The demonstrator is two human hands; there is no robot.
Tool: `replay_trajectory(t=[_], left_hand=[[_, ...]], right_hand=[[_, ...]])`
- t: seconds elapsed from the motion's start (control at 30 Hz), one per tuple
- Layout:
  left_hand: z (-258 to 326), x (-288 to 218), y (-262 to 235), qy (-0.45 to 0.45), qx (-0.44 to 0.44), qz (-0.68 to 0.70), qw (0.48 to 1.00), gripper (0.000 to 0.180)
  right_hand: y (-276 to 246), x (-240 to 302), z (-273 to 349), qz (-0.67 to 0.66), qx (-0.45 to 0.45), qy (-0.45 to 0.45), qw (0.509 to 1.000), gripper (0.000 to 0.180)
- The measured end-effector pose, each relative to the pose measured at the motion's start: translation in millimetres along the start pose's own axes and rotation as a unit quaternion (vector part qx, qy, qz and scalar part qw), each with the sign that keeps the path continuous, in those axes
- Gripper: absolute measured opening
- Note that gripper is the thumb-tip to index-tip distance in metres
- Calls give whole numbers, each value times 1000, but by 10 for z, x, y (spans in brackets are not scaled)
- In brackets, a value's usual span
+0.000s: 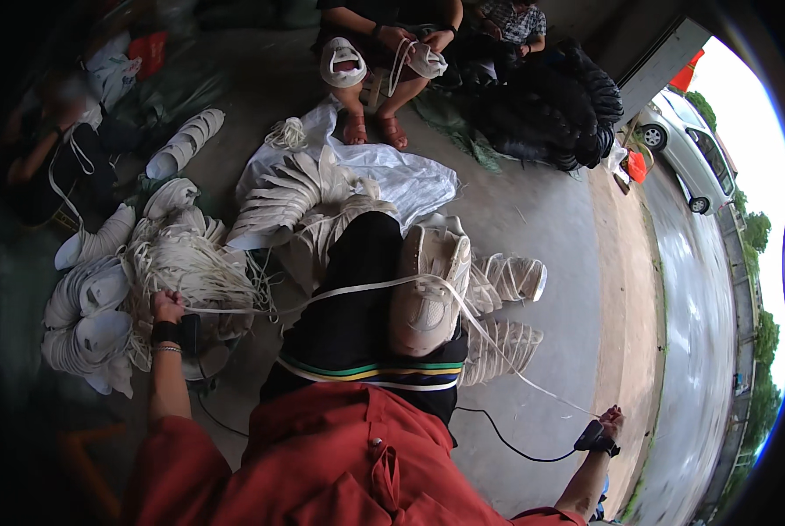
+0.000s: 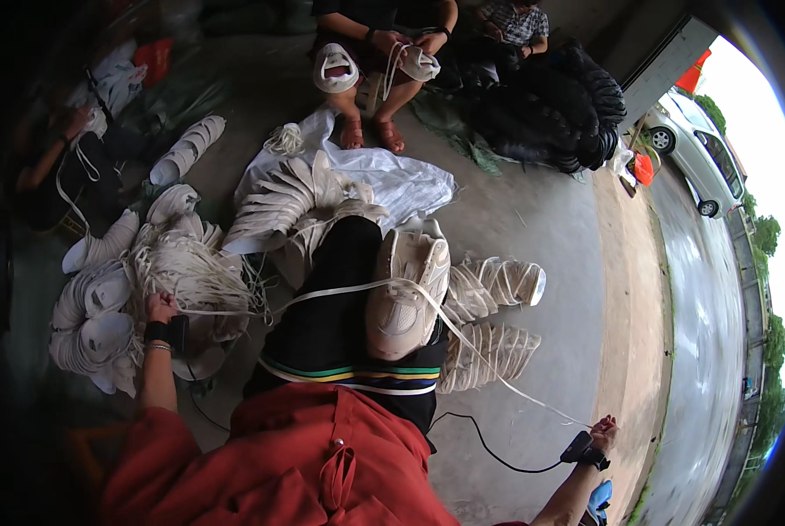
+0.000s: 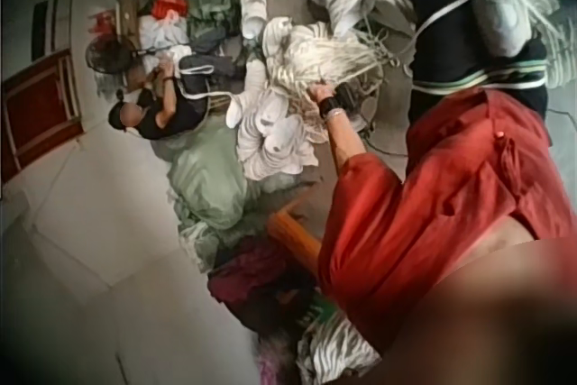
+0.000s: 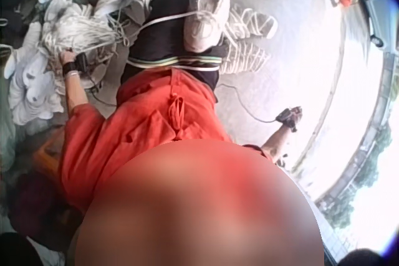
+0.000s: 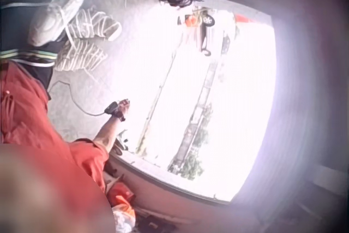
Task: The person laces a shoe by hand, pulls the laces tight, and ties them. They then pick up a stack of shoe components, slide the laced shoe into the top component, and place the stack back down.
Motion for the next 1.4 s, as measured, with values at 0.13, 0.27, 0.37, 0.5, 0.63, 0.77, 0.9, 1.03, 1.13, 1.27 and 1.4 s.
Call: replay_trajectory(t=[0.13, 0.27, 0.37, 0.5, 0.63, 0.77, 0.9, 1.03, 1.13, 1.27, 1.4], left_hand=[[1420, 346, 1427, 42, 162, -142, 976, 21], [2963, 753, 2714, 239, 442, -345, 793, 23], [3556, 1210, 3144, 261, 527, -431, 685, 21], [3657, 1463, 3328, 341, 523, -459, 632, 17], [3650, 1494, 3363, 334, 534, -465, 622, 19], [3667, 1462, 3380, 409, 517, -460, 595, 20], [3654, 1483, 3387, 407, 518, -479, 581, 19], [3673, 1475, 3384, 387, 520, -471, 598, 19], [3735, 1417, 3389, 408, 511, -478, 587, 20], [3761, 1427, 3399, 299, 533, -484, 626, 20], [3785, 1433, 3413, 276, 552, -483, 621, 18]], right_hand=[[1388, -1052, 513, 144, 209, -6, 967, 5], [2711, -2082, 1880, 278, 338, 59, 897, 9], [3125, -2721, 2450, 348, 433, 67, 829, 16], [3431, -3324, 3002, 323, 512, 97, 790, 17], [3562, -3588, 3183, 287, 520, 109, 797, 15], [3541, -3736, 3228, 270, 527, 130, 795, 14], [3546, -3742, 3242, 251, 516, 140, 807, 14], [3543, -3769, 3210, 231, 515, 146, 813, 11], [3588, -3764, 3214, 233, 510, 148, 814, 10], [3780, -3663, 3277, 320, 543, 18, 776, 18], [3950, -3622, 3454, 452, 585, -253, 624, 21]])
Point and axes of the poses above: each hand's wrist, its own z-axis away from the middle knuckle, its own y-axis out of the palm, x = y × z, the point moved 6 cm from there along -z, towards the middle knuckle, and after that the axes turned 13 degrees about -z, right-handed, at the moved point
